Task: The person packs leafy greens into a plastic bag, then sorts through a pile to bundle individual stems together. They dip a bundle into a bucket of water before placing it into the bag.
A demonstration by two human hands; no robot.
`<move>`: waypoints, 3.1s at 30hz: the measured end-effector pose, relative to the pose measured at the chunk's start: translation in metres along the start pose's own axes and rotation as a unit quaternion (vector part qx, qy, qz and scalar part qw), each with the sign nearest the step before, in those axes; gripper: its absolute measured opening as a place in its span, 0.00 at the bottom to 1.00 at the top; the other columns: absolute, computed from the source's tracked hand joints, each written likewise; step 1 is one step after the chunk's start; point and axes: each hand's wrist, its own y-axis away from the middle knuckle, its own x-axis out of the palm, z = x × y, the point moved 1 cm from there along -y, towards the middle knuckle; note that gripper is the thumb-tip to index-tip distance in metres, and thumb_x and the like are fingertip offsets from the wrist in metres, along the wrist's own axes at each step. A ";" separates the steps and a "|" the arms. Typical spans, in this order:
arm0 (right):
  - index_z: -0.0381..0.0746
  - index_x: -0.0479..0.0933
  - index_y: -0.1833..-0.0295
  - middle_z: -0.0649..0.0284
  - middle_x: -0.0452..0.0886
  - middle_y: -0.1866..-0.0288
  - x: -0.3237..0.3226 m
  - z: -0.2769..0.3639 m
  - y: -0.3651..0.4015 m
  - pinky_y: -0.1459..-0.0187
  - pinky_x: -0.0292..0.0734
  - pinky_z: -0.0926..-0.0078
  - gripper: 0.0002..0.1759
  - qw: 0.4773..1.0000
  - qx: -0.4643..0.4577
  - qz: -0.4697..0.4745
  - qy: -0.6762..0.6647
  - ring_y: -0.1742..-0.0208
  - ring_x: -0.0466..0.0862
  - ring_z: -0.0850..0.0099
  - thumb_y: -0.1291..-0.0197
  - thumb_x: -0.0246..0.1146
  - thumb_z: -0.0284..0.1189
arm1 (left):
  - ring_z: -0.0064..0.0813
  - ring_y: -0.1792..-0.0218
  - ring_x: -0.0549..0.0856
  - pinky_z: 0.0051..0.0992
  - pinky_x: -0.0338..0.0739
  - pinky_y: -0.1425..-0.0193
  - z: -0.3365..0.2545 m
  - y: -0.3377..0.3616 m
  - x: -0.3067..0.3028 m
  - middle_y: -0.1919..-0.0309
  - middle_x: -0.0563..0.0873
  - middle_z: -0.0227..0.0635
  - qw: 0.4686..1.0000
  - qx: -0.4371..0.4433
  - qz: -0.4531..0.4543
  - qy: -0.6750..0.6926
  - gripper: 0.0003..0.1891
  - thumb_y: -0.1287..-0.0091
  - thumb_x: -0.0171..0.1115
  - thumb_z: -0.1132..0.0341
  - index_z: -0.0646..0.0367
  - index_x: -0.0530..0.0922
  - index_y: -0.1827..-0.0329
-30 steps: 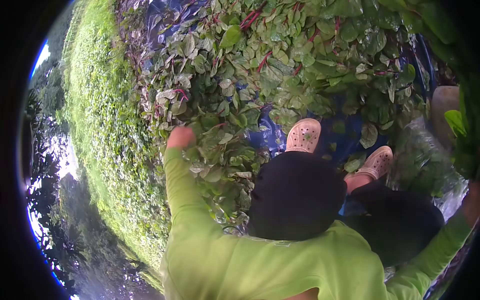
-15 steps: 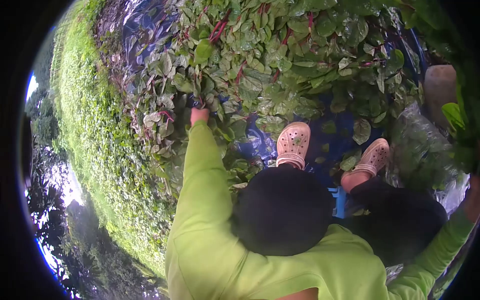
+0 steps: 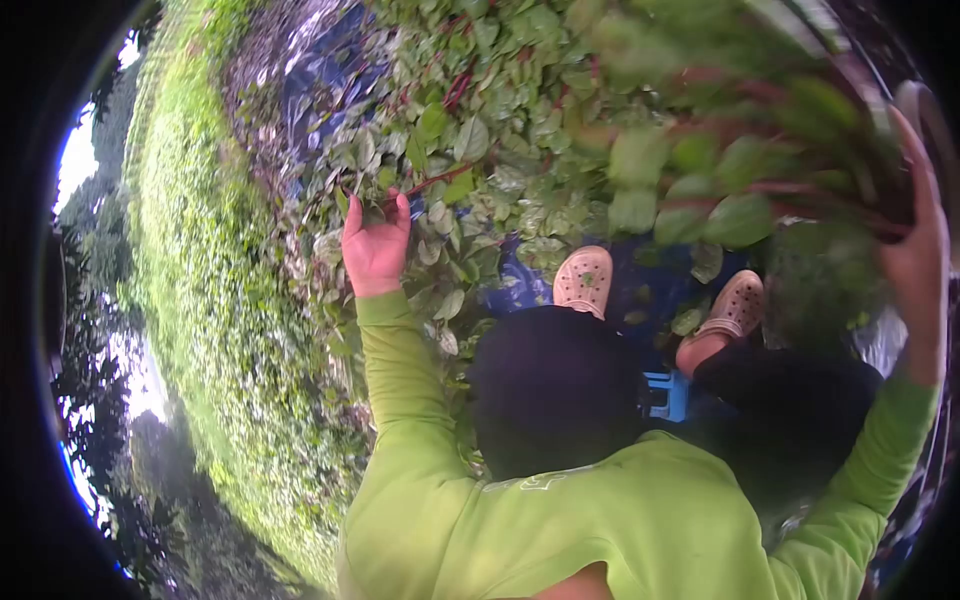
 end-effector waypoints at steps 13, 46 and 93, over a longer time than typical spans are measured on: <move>0.41 0.76 0.51 0.58 0.80 0.59 0.094 0.007 0.073 0.44 0.72 0.59 0.21 0.936 -0.136 0.287 0.150 0.51 0.81 0.57 0.56 0.64 0.20 | 0.38 0.42 0.80 0.41 0.74 0.36 0.158 -0.029 -0.122 0.46 0.84 0.44 0.829 0.241 -0.283 -0.418 0.18 0.30 0.64 0.69 0.60 0.81 0.38; 0.43 0.79 0.40 0.59 0.84 0.49 0.232 0.063 0.133 0.51 0.74 0.56 0.29 0.970 0.027 0.212 -0.115 0.44 0.84 0.61 0.53 0.68 0.27 | 0.28 0.52 0.84 0.26 0.75 0.41 0.223 0.047 0.076 0.58 0.85 0.34 0.562 -0.161 0.388 -0.713 0.12 0.27 0.57 0.68 0.65 0.86 0.53; 0.41 0.81 0.57 0.49 0.82 0.45 0.257 0.025 0.176 0.44 0.75 0.54 0.09 0.959 0.096 0.212 -0.162 0.44 0.84 0.53 0.39 0.60 0.31 | 0.27 0.56 0.86 0.29 0.81 0.46 0.340 -0.049 0.073 0.52 0.90 0.38 0.202 -0.416 0.339 -0.819 0.24 0.28 0.64 0.49 0.65 0.88 0.51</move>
